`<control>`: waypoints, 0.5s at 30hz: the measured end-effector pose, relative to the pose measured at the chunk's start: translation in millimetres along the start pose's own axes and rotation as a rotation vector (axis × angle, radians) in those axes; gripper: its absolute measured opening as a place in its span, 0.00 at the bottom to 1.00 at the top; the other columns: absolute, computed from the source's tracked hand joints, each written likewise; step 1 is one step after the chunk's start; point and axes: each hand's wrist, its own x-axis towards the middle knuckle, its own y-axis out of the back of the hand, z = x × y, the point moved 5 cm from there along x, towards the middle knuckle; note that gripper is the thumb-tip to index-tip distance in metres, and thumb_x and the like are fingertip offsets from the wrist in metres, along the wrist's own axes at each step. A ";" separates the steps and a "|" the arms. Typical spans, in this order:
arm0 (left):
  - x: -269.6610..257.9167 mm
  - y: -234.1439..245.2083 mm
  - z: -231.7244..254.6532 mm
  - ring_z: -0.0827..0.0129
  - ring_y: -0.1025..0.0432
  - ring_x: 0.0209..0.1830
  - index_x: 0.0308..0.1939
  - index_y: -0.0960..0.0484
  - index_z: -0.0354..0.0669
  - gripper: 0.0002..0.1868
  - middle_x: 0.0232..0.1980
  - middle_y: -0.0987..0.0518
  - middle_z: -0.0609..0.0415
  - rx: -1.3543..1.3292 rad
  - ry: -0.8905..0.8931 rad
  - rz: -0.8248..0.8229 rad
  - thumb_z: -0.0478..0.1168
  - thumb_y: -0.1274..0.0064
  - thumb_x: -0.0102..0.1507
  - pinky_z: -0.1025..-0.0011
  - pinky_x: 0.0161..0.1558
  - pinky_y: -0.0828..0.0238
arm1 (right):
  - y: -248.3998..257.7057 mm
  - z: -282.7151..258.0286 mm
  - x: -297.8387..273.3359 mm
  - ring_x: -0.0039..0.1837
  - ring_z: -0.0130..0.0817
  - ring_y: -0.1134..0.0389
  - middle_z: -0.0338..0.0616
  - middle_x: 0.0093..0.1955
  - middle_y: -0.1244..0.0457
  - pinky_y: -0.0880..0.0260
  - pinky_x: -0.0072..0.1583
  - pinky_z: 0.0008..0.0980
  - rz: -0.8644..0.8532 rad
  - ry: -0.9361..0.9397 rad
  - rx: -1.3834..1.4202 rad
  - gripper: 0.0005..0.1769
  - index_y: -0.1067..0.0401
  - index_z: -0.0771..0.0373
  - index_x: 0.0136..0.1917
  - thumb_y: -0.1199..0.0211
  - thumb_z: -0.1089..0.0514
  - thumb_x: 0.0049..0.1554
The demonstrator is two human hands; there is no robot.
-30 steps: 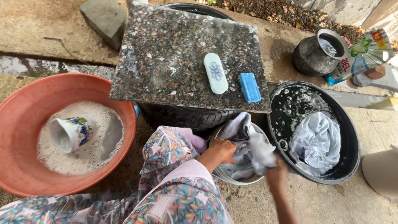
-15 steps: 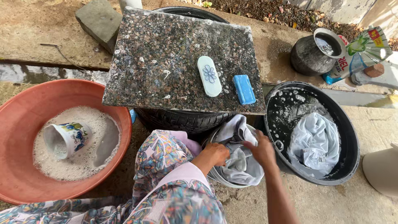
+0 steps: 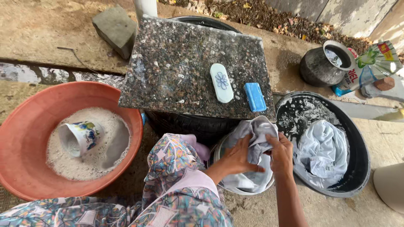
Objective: The person washes a white garment by hand using a bar of soap, scrubbing the fabric against a textured stone surface, and then wringing it out before placing it into a bucket.
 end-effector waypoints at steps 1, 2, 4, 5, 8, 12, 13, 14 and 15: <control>-2.4 -0.1 1.8 0.29 0.49 0.76 0.75 0.55 0.25 0.65 0.72 0.44 0.25 -0.057 -0.086 0.135 0.56 0.27 0.52 0.31 0.60 0.49 | -5.5 -7.0 -0.7 0.36 0.26 0.31 0.41 0.40 0.30 0.28 0.38 0.27 -0.014 0.044 0.031 0.07 0.25 0.67 0.50 0.38 0.61 0.60; -0.4 -2.7 -1.5 0.29 0.49 0.76 0.75 0.55 0.25 0.65 0.72 0.44 0.25 -0.054 -0.088 0.136 0.56 0.27 0.52 0.31 0.60 0.49 | -9.0 -13.3 -1.1 0.37 0.25 0.30 0.41 0.41 0.31 0.27 0.40 0.26 -0.028 0.088 0.060 0.08 0.26 0.69 0.50 0.37 0.62 0.60; 3.1 9.1 3.3 0.45 0.23 0.58 0.79 0.46 0.33 0.39 0.58 0.22 0.34 0.169 -0.196 0.270 0.39 0.52 0.64 0.53 0.61 0.26 | -7.4 -18.9 -3.2 0.36 0.26 0.30 0.41 0.40 0.30 0.27 0.39 0.27 -0.005 0.060 0.041 0.08 0.25 0.68 0.50 0.38 0.61 0.59; 1.8 14.6 8.9 0.45 0.23 0.58 0.79 0.46 0.33 0.39 0.58 0.22 0.34 0.173 -0.198 0.271 0.39 0.52 0.64 0.53 0.61 0.26 | -4.8 -19.9 -4.2 0.35 0.27 0.30 0.42 0.39 0.30 0.26 0.39 0.28 0.018 0.029 0.019 0.09 0.25 0.67 0.49 0.38 0.59 0.58; -11.0 38.1 33.1 0.40 0.22 0.48 0.62 0.36 0.44 0.20 0.51 0.17 0.33 0.156 -0.165 0.214 0.38 0.49 0.68 0.48 0.47 0.27 | 14.7 -31.9 -8.8 0.35 0.29 0.31 0.45 0.39 0.31 0.27 0.39 0.31 0.043 0.038 -0.129 0.13 0.27 0.69 0.50 0.38 0.55 0.63; -17.7 50.5 67.6 0.42 0.21 0.44 0.76 0.52 0.41 0.46 0.61 0.23 0.32 0.063 -0.175 0.127 0.39 0.45 0.58 0.51 0.46 0.25 | 34.5 -51.2 -21.2 0.37 0.33 0.30 0.49 0.39 0.30 0.26 0.41 0.32 -0.006 0.016 -0.352 0.15 0.25 0.73 0.51 0.38 0.56 0.60; -16.9 50.6 72.1 0.43 0.21 0.39 0.80 0.63 0.40 0.60 0.62 0.27 0.29 0.011 -0.163 0.103 0.41 0.40 0.51 0.54 0.44 0.22 | 34.6 -60.0 -31.0 0.41 0.36 0.26 0.54 0.44 0.29 0.22 0.42 0.33 -0.080 0.071 -0.364 0.18 0.33 0.66 0.59 0.36 0.57 0.57; -13.4 50.9 77.9 0.43 0.21 0.39 0.80 0.63 0.40 0.60 0.62 0.27 0.29 0.015 -0.167 0.107 0.41 0.40 0.51 0.54 0.44 0.22 | 33.0 -70.9 -38.9 0.45 0.40 0.22 0.60 0.48 0.28 0.18 0.44 0.33 -0.157 0.127 -0.378 0.29 0.41 0.58 0.67 0.35 0.59 0.55; -9.2 50.8 88.1 0.42 0.21 0.44 0.83 0.62 0.42 0.64 0.59 0.24 0.31 -0.067 -0.246 0.117 0.42 0.37 0.51 0.53 0.50 0.25 | 30.9 -77.0 -45.4 0.45 0.40 0.22 0.60 0.48 0.28 0.18 0.44 0.33 -0.158 0.133 -0.377 0.29 0.41 0.58 0.67 0.35 0.59 0.55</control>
